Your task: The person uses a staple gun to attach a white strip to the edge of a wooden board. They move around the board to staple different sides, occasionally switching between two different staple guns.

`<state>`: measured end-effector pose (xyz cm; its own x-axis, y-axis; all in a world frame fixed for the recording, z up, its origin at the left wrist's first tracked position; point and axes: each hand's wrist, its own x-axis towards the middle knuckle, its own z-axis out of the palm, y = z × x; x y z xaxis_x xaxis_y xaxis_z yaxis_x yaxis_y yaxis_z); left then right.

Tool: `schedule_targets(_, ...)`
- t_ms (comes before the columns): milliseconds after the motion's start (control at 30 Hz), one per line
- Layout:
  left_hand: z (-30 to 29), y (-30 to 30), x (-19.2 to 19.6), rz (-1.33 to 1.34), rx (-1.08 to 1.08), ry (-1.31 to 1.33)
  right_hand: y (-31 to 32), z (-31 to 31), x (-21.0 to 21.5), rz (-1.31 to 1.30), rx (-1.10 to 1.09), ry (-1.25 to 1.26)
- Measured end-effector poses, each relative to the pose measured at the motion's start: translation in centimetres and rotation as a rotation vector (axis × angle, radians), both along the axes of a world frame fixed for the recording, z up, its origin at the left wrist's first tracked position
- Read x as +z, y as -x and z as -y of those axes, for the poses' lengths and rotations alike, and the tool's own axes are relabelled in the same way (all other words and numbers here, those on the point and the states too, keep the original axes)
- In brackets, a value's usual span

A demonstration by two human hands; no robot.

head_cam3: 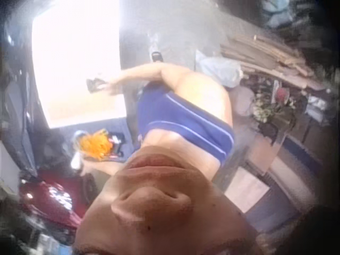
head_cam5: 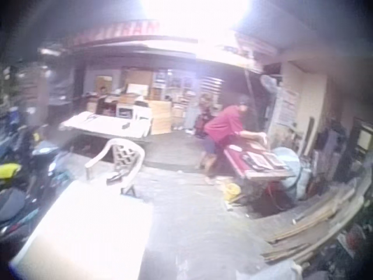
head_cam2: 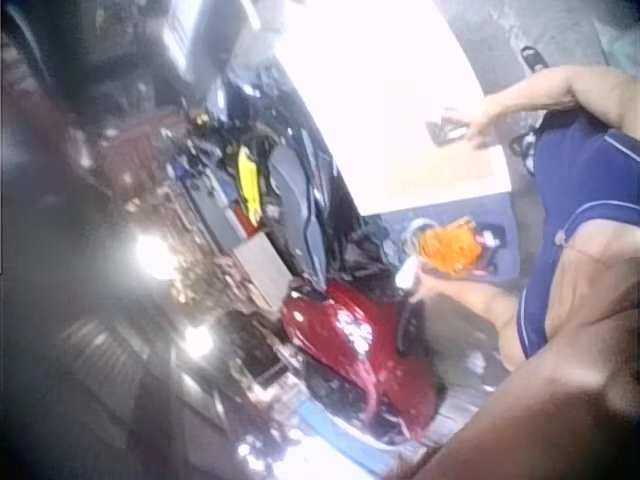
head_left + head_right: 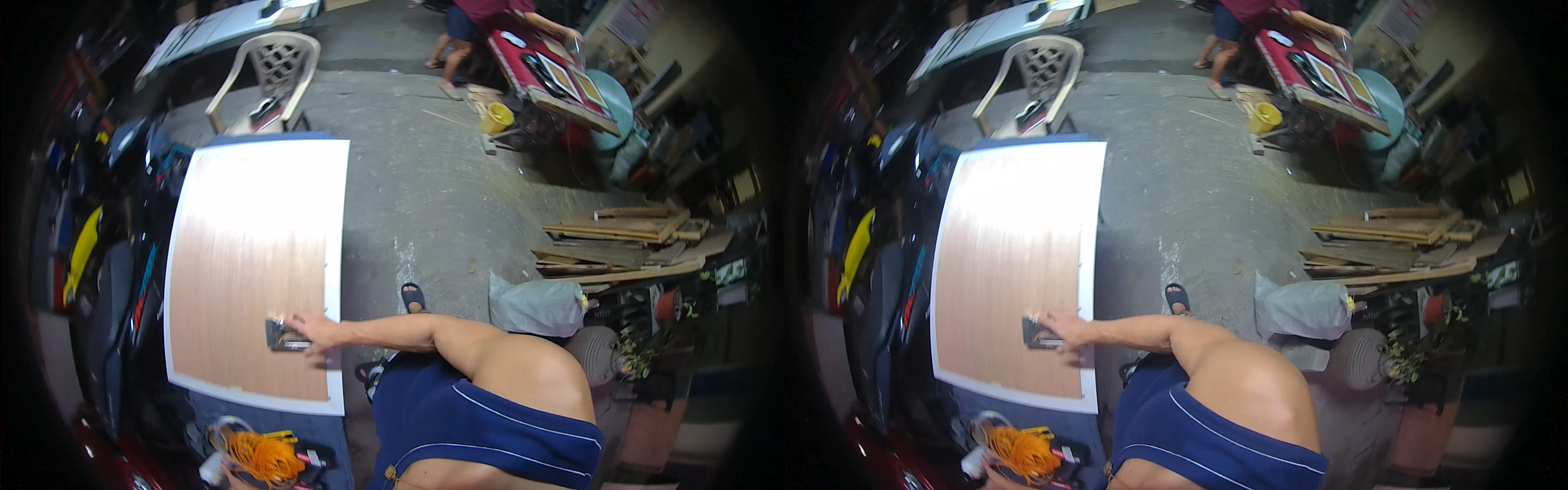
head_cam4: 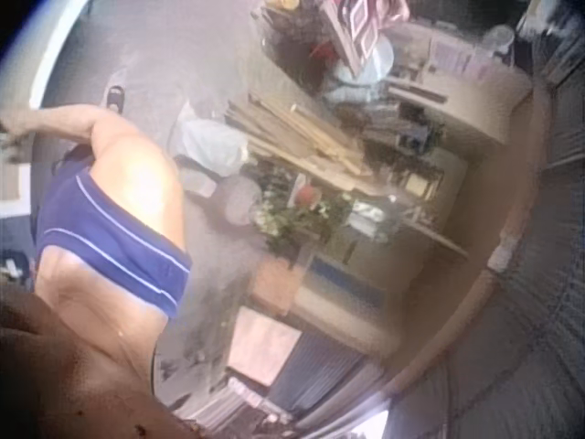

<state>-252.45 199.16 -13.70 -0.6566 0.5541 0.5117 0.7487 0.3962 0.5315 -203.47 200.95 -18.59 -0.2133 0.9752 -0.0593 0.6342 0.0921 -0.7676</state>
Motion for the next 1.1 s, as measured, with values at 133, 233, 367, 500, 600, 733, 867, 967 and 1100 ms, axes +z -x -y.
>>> schedule_targets(133, 0.7, -13.1, -2.4, 0.054, -0.109, -0.02, -7.0, 3.5, 1.3, -0.094, 0.029, -0.097)
schedule_targets(233, -0.2, -23.5, -4.8, 0.144, -0.175, 0.037, -16.4, 7.0, -0.6, -0.06, 0.021, -0.049)
schedule_targets(367, -1.8, -33.9, -6.6, 0.291, -0.233, 0.075, -31.2, 11.3, -3.1, 0.02, -0.072, 0.2)
schedule_targets(500, -7.7, -45.9, -7.0, 0.145, -0.336, 0.273, -45.8, 14.8, -3.2, -0.046, -0.414, 0.295)
schedule_targets(600, -15.5, -55.3, -7.4, 0.033, -0.565, 0.329, -55.9, 13.6, -2.7, -0.171, -0.7, 0.194)
schedule_targets(733, -24.6, -71.8, -4.7, 0.132, -0.844, 0.259, -68.2, 13.8, -0.9, -0.321, -1.103, 0.133)
schedule_targets(867, -30.9, -91.0, -5.6, 0.337, -1.048, 0.194, -79.2, 15.8, -1.6, -0.499, -1.353, 0.308)
schedule_targets(967, -32.2, -107.0, -6.7, 0.426, -1.212, 0.376, -88.2, 17.6, -3.9, -0.492, -1.448, 0.38)
schedule_targets(1100, -27.2, -124.5, -5.7, 0.459, -1.551, 0.611, -101.4, 16.6, -0.8, -0.516, -1.536, 0.17)
